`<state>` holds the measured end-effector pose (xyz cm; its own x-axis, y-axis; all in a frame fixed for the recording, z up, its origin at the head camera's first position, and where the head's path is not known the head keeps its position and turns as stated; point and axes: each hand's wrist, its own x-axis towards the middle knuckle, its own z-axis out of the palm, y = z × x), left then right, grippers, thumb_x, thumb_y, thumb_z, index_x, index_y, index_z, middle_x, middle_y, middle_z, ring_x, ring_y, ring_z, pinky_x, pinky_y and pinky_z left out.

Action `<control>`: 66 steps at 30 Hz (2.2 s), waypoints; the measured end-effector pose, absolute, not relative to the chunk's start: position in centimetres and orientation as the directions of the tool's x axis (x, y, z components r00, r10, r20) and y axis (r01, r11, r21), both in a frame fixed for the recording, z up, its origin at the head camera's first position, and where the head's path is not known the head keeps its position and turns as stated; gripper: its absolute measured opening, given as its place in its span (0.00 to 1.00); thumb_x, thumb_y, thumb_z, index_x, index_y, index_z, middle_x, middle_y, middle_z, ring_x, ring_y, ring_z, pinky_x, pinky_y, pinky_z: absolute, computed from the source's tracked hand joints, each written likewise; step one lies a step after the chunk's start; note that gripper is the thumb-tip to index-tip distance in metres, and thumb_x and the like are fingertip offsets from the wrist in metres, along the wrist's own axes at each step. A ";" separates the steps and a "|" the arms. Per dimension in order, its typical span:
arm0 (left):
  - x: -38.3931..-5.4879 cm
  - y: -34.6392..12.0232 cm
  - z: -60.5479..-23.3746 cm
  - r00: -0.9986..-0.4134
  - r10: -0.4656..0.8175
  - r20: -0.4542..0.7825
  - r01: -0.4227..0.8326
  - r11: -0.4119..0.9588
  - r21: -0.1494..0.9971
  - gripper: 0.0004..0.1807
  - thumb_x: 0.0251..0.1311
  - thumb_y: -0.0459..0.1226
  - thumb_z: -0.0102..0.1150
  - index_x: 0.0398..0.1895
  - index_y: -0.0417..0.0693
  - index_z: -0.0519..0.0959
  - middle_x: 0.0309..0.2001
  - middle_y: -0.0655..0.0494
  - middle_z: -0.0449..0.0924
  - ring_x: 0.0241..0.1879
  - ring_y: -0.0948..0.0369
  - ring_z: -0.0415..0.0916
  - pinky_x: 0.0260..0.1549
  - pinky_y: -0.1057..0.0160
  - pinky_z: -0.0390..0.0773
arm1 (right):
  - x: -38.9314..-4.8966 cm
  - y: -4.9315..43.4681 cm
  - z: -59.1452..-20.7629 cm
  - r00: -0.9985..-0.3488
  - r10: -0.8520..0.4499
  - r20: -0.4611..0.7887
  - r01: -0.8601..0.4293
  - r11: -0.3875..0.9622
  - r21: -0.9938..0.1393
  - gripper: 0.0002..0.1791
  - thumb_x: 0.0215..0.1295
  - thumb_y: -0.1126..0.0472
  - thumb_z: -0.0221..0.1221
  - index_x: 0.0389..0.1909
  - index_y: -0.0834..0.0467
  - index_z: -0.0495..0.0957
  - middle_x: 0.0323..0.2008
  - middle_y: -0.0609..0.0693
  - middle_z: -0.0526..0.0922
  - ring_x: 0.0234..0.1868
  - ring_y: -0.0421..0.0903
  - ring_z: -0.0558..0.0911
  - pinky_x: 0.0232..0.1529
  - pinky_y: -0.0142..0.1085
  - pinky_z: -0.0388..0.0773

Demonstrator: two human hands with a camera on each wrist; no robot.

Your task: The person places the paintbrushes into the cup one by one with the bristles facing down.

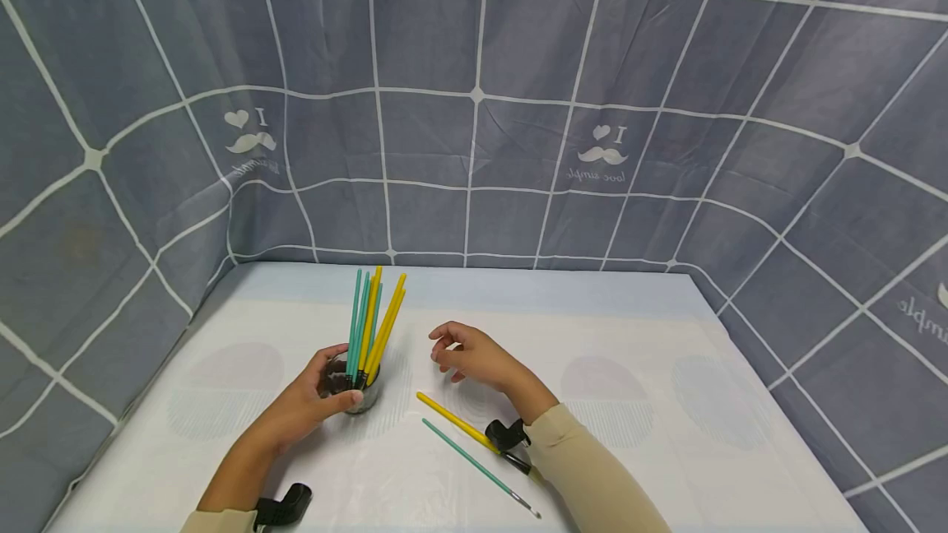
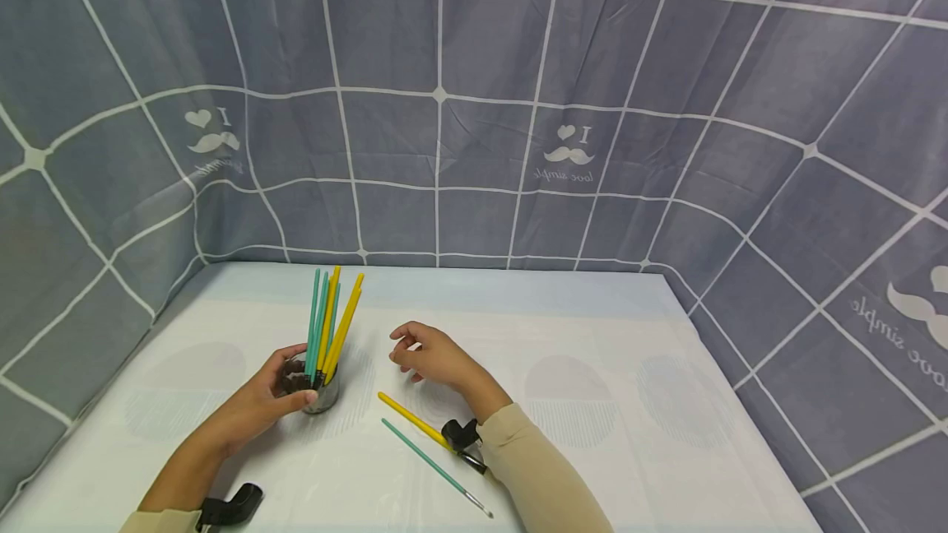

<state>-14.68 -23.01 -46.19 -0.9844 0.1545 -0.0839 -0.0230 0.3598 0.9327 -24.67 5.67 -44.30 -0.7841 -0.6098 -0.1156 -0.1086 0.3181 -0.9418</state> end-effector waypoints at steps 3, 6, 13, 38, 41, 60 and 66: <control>-14.7 -23.1 -46.2 -0.984 0.162 -0.075 -0.013 0.357 0.934 0.45 0.62 0.40 0.67 0.75 0.48 0.50 0.66 0.35 0.64 0.60 0.45 0.69 0.52 0.52 0.72 | -24.7 6.2 -44.6 -0.759 -0.629 -0.167 -0.103 0.370 -0.923 0.18 0.71 0.60 0.59 0.59 0.61 0.73 0.41 0.50 0.79 0.40 0.55 0.82 0.34 0.41 0.79; -14.7 -23.0 -46.2 -0.984 0.162 -0.075 -0.012 0.357 0.934 0.45 0.62 0.40 0.68 0.75 0.48 0.50 0.66 0.35 0.64 0.61 0.45 0.69 0.52 0.52 0.72 | -24.8 6.5 -44.9 -0.733 -0.648 -0.207 -0.112 0.415 -0.903 0.17 0.71 0.60 0.59 0.58 0.60 0.74 0.41 0.49 0.79 0.38 0.51 0.81 0.34 0.40 0.79; -14.7 -23.0 -46.3 -0.984 0.161 -0.078 -0.016 0.357 0.934 0.45 0.61 0.40 0.68 0.75 0.47 0.50 0.66 0.35 0.64 0.61 0.45 0.69 0.54 0.50 0.71 | -24.5 6.6 -45.1 -0.660 -0.707 -0.255 -0.232 0.514 -0.826 0.17 0.69 0.58 0.61 0.56 0.56 0.76 0.38 0.46 0.79 0.33 0.45 0.80 0.33 0.37 0.77; -14.5 -22.9 -46.2 -0.985 0.148 -0.086 -0.026 0.366 0.930 0.45 0.62 0.39 0.67 0.75 0.48 0.50 0.65 0.36 0.65 0.61 0.45 0.69 0.54 0.49 0.71 | -24.1 5.5 -45.9 -0.638 -0.698 -0.326 -0.246 0.585 -0.772 0.18 0.66 0.61 0.64 0.56 0.51 0.77 0.39 0.46 0.75 0.22 0.43 0.73 0.29 0.33 0.72; -14.5 -22.9 -46.1 -0.985 0.148 -0.086 -0.025 0.370 0.929 0.45 0.62 0.40 0.68 0.75 0.48 0.50 0.65 0.36 0.65 0.61 0.45 0.69 0.54 0.49 0.71 | -24.2 5.5 -46.0 -0.638 -0.698 -0.326 -0.218 0.569 -0.793 0.17 0.66 0.62 0.64 0.55 0.52 0.77 0.38 0.47 0.75 0.22 0.44 0.72 0.28 0.33 0.72; -14.6 -22.8 -46.1 -0.986 0.148 -0.081 -0.022 0.363 0.932 0.45 0.61 0.39 0.68 0.75 0.48 0.50 0.65 0.36 0.65 0.60 0.45 0.69 0.53 0.51 0.72 | -23.8 5.4 -45.9 -0.595 -0.726 -0.345 -0.223 0.562 -0.797 0.18 0.65 0.65 0.65 0.55 0.53 0.77 0.33 0.48 0.74 0.22 0.43 0.72 0.27 0.32 0.73; -14.6 -22.8 -46.2 -0.987 0.134 -0.087 -0.031 0.376 0.926 0.45 0.61 0.40 0.68 0.75 0.48 0.50 0.65 0.36 0.65 0.61 0.45 0.69 0.54 0.48 0.71 | -23.5 4.9 -45.8 -0.572 -0.749 -0.335 -0.317 0.578 -0.752 0.19 0.63 0.68 0.65 0.54 0.54 0.78 0.34 0.48 0.69 0.18 0.42 0.68 0.26 0.32 0.71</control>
<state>-14.58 -22.77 -46.16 -0.9872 0.1336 -0.0869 -0.0306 0.3759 0.9262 -23.53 4.88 -45.75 -0.5717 -0.7491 -0.3345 -0.3171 0.5778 -0.7520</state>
